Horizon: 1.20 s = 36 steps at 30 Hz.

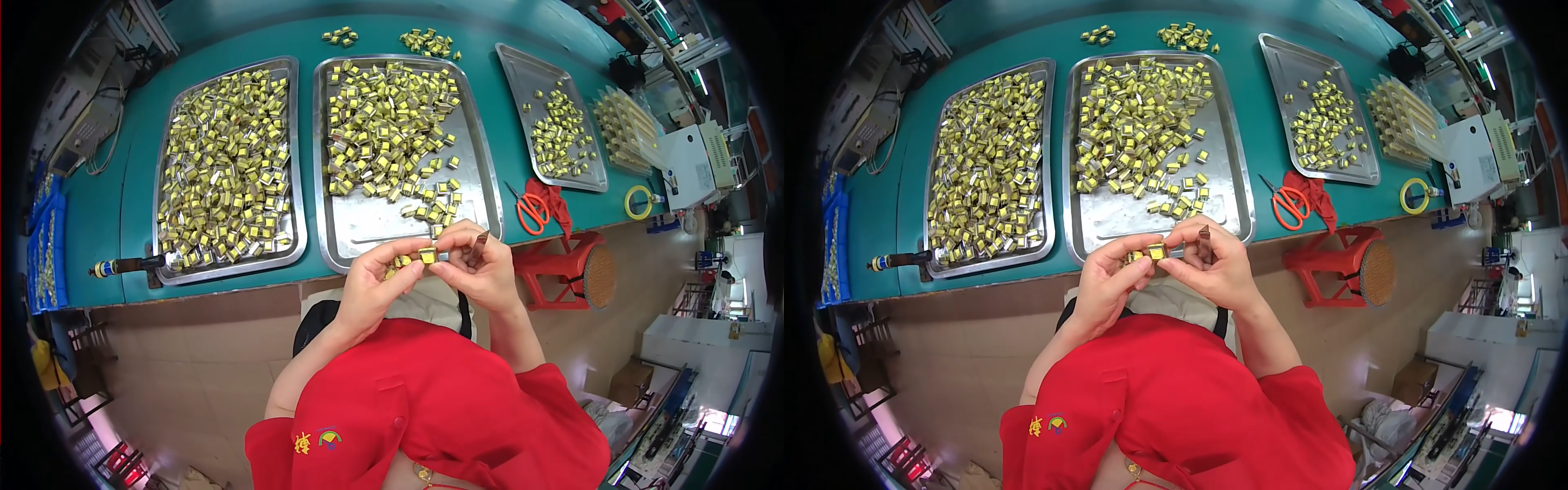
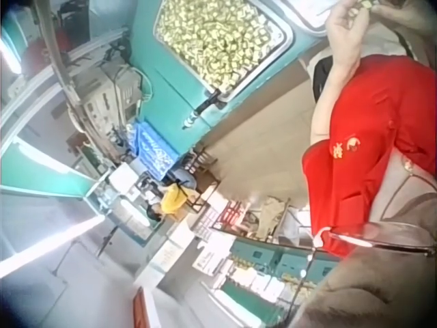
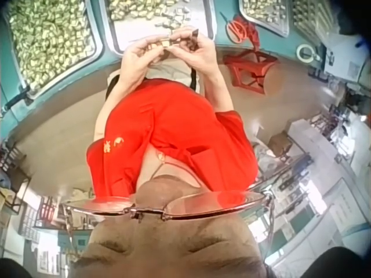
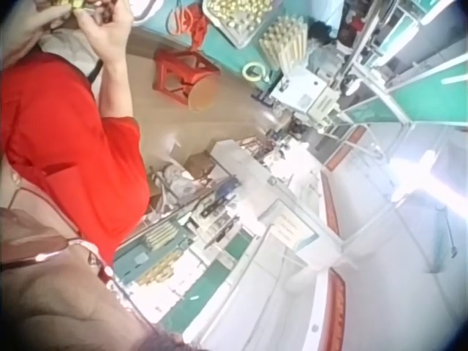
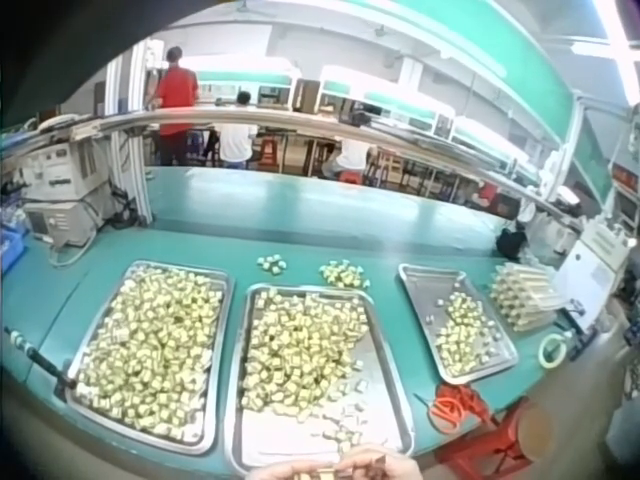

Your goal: The person assembles small electronic components by hand, placing them into small gold housings.

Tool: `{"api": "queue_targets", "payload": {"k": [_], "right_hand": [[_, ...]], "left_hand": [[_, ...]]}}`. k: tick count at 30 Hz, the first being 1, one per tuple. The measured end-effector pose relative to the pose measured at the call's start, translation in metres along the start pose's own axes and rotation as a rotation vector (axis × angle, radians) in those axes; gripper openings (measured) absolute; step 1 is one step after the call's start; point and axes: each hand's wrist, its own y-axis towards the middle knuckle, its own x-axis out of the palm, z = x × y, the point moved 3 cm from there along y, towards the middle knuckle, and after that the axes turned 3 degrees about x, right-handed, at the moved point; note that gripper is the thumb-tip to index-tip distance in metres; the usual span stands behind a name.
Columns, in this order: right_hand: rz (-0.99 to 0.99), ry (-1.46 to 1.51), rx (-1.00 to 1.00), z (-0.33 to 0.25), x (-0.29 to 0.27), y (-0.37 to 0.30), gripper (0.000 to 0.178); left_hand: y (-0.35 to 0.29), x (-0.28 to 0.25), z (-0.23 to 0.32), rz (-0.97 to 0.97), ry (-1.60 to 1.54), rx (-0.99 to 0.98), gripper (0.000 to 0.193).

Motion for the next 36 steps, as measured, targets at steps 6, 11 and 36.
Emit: {"api": "queue_targets", "payload": {"k": [6,11,36], "right_hand": [[-0.004,0.029,0.008,0.002,0.001,0.001,0.021],[0.001,0.11,0.048,0.009,0.0,-0.001,0.022],[0.253,-0.765,-0.012,0.007,-0.048,0.032,0.024]], "left_hand": [[0.001,0.001,-0.001,0.043,0.01,-0.01,0.026],[0.002,0.0,-0.003,0.042,-0.003,-0.017,0.025],[0.006,-0.012,-0.005,-0.066,-0.38,-0.111,0.036]]}}
